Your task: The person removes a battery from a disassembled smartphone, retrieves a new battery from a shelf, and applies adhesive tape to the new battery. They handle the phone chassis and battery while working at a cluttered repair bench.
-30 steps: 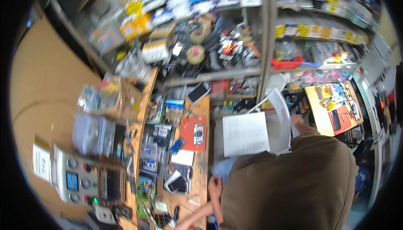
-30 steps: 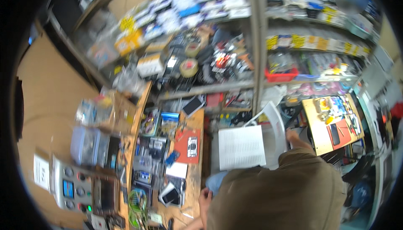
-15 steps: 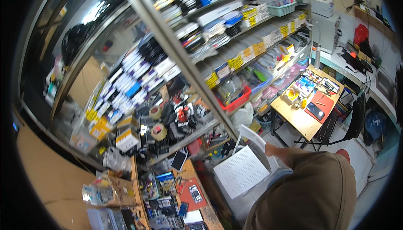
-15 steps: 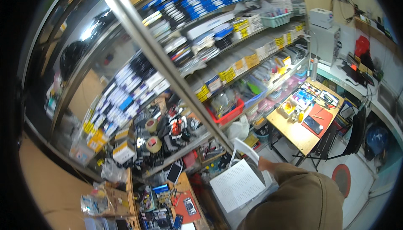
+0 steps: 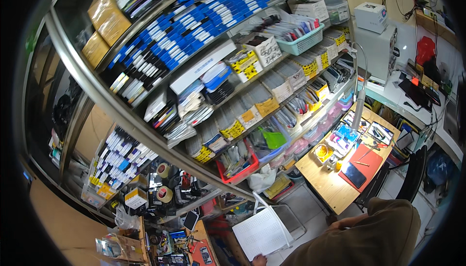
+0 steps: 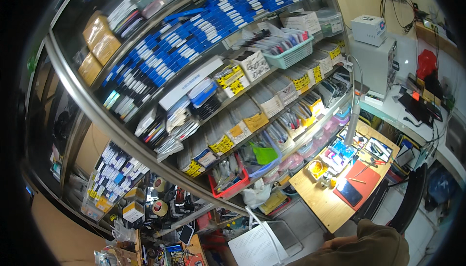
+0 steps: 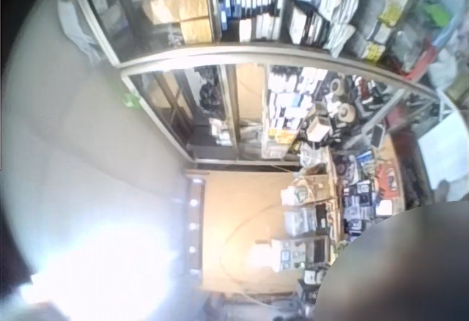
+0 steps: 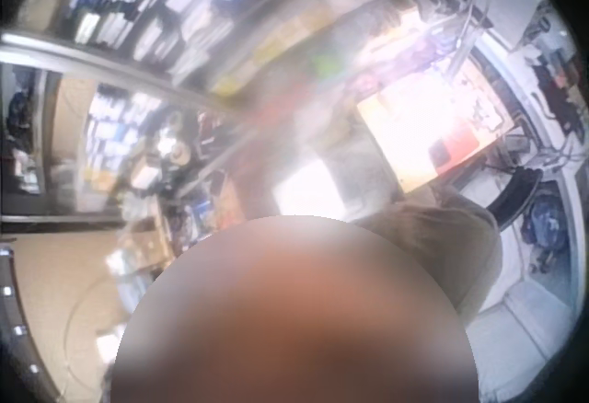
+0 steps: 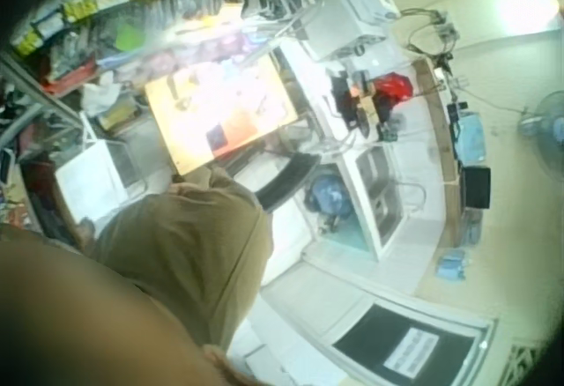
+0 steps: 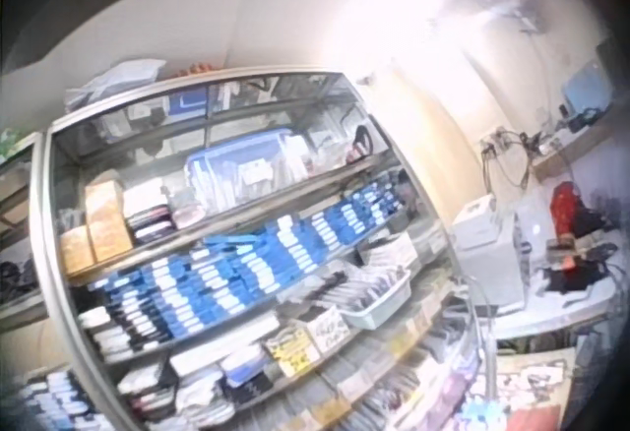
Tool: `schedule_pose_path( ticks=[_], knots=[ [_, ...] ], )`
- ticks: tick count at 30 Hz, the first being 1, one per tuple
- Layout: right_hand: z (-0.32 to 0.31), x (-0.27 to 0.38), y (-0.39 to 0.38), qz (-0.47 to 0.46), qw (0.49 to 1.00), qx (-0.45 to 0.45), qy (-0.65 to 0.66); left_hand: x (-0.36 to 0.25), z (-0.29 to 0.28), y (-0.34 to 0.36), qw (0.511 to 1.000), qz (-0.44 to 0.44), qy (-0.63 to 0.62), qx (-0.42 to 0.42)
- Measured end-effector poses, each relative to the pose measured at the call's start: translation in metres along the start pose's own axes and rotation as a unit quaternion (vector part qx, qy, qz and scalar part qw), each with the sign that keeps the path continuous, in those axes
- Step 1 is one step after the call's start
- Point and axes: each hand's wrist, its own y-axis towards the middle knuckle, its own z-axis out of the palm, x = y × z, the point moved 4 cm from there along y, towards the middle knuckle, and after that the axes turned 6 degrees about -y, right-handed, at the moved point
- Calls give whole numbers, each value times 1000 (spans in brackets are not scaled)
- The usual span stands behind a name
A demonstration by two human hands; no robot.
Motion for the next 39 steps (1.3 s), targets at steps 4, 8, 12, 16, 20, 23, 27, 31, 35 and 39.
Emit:
schedule_pose_path(
  ticks=[4,8,12,16,20,23,27,31,35,39],
  knots=[
    [-13,-26,-17,-16,1000,-5,20,-32,89,19,989,92,115,10],
    [-20,-34,-22,-27,999,-23,36,-34,104,22,973,67,221,-14],
    [-17,-40,-20,-33,997,-48,40,-24,80,25,993,-37,71,84],
    [-9,-42,-19,-28,996,-78,31,-27,86,28,993,-13,98,69],
    [-6,-41,-37,-22,993,-114,3,-23,105,28,988,-13,143,48],
    [-14,-33,-68,-16,983,-155,-93,-11,117,24,981,-33,190,31],
    [-59,-21,-118,-38,970,-235,47,7,121,13,974,-67,211,39],
    [-132,-3,-173,-119,899,-390,163,6,122,14,969,-69,228,64],
    [-225,-7,-222,-111,854,-397,317,-26,134,24,983,-37,174,50],
    [-321,-35,-286,-221,755,-538,302,-98,146,40,994,13,108,27]
  ],
)
